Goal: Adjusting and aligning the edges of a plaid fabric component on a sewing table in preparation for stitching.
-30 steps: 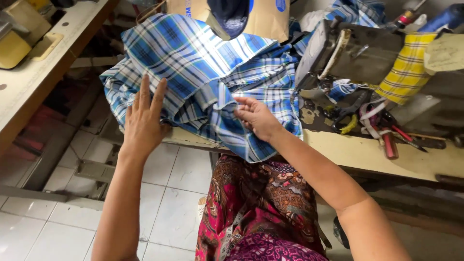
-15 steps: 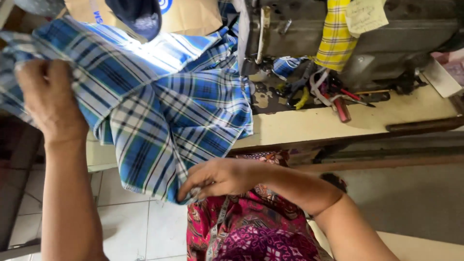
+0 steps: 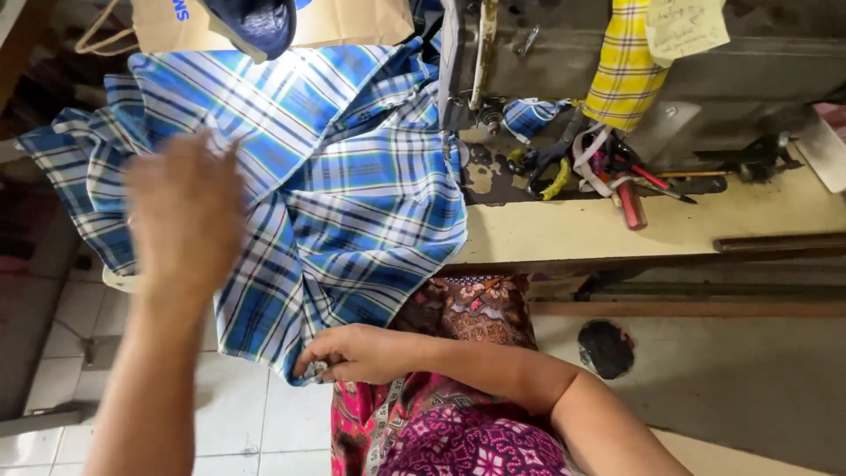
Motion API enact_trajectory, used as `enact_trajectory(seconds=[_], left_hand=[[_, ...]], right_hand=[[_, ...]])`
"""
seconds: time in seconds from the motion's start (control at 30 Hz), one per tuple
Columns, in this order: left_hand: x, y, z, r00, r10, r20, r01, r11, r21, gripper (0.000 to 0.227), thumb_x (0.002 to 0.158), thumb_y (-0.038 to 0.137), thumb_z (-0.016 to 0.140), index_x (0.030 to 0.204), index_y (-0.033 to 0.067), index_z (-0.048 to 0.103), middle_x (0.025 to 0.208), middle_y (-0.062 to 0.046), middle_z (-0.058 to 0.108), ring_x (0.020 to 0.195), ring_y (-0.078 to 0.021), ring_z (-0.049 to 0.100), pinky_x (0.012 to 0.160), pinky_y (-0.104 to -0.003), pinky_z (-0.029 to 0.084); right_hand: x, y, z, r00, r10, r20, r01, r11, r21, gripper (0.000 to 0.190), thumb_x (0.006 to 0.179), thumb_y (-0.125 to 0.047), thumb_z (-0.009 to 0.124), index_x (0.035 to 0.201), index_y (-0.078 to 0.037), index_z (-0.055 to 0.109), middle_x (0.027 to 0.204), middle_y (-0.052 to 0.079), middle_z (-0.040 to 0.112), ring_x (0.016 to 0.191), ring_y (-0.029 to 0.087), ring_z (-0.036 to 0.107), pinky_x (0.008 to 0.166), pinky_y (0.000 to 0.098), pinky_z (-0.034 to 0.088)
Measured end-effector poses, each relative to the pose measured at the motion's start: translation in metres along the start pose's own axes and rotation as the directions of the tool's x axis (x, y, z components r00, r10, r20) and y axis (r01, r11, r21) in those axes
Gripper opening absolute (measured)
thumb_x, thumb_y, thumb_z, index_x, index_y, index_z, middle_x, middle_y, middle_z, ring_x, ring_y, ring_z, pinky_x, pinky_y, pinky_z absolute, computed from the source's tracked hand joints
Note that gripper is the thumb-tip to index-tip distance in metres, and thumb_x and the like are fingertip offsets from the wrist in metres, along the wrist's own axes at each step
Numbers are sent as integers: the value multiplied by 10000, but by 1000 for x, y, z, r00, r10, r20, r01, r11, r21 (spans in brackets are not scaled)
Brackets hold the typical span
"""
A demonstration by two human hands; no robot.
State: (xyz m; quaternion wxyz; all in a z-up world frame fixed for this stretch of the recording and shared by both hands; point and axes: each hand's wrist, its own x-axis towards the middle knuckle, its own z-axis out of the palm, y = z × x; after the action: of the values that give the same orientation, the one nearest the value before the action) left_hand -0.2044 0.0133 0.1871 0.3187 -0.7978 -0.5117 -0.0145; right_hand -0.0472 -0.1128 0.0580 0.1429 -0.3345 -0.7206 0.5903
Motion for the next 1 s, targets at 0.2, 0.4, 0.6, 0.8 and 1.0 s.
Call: enact_trajectory(seconds=[0.2, 0.4, 0.6, 0.8, 1.0], left_hand=[[-6, 65, 165, 964, 261, 45, -229, 905, -359, 618, 1042, 560, 303, 1570, 258, 409, 1653, -116, 361, 1491, -364, 343, 1117, -657, 230], [-7, 81, 135, 951, 239, -195, -277, 940, -198, 302, 971, 398, 614, 1140, 153, 665, 1209, -94, 614, 1276, -321, 568, 1018, -654, 431], [34, 183, -38, 815, 566, 129, -301, 602, -740, 172, 1041, 1, 530, 983, 19, 691, 950, -94, 661, 756, -169, 608, 616, -243, 596], [110, 331, 17, 771, 494, -401, -630, 500, -594, 245, 952, 25, 539, 1176, 27, 639, 1047, -157, 621, 803, -339, 627, 590, -457, 538], [169, 451, 125, 833, 166, -527, -473, 708, -524, 236, 703, 405, 693, 840, 213, 711, 802, -14, 618, 825, -313, 632, 696, -584, 500]], right_hand=[[-6, 47, 28, 974, -225, -1, 225, 974, -36, 308, 1031, -187, 594, 1337, -149, 612, 1135, 100, 610, 899, 239, 606, 841, 378, 502], [-32, 44, 25, 967, -233, -101, 238, 970, 41, 319, 1008, -38, 598, 1311, -133, 627, 1058, 61, 575, 916, 196, 616, 866, 339, 529], [-24, 74, 47, 885, -408, -225, 396, 913, -100, 212, 998, -208, 676, 1196, -137, 653, 1001, 51, 574, 885, 220, 616, 835, 353, 521], [-40, 85, 48, 804, -413, -427, 418, 904, -87, 195, 919, -46, 724, 800, -80, 574, 773, -4, 589, 726, 157, 560, 710, 346, 450], [-52, 107, 54, 791, -154, -592, 378, 884, 274, 513, 1037, -438, 583, 598, -180, 524, 568, -27, 481, 530, 152, 525, 486, 294, 433]])
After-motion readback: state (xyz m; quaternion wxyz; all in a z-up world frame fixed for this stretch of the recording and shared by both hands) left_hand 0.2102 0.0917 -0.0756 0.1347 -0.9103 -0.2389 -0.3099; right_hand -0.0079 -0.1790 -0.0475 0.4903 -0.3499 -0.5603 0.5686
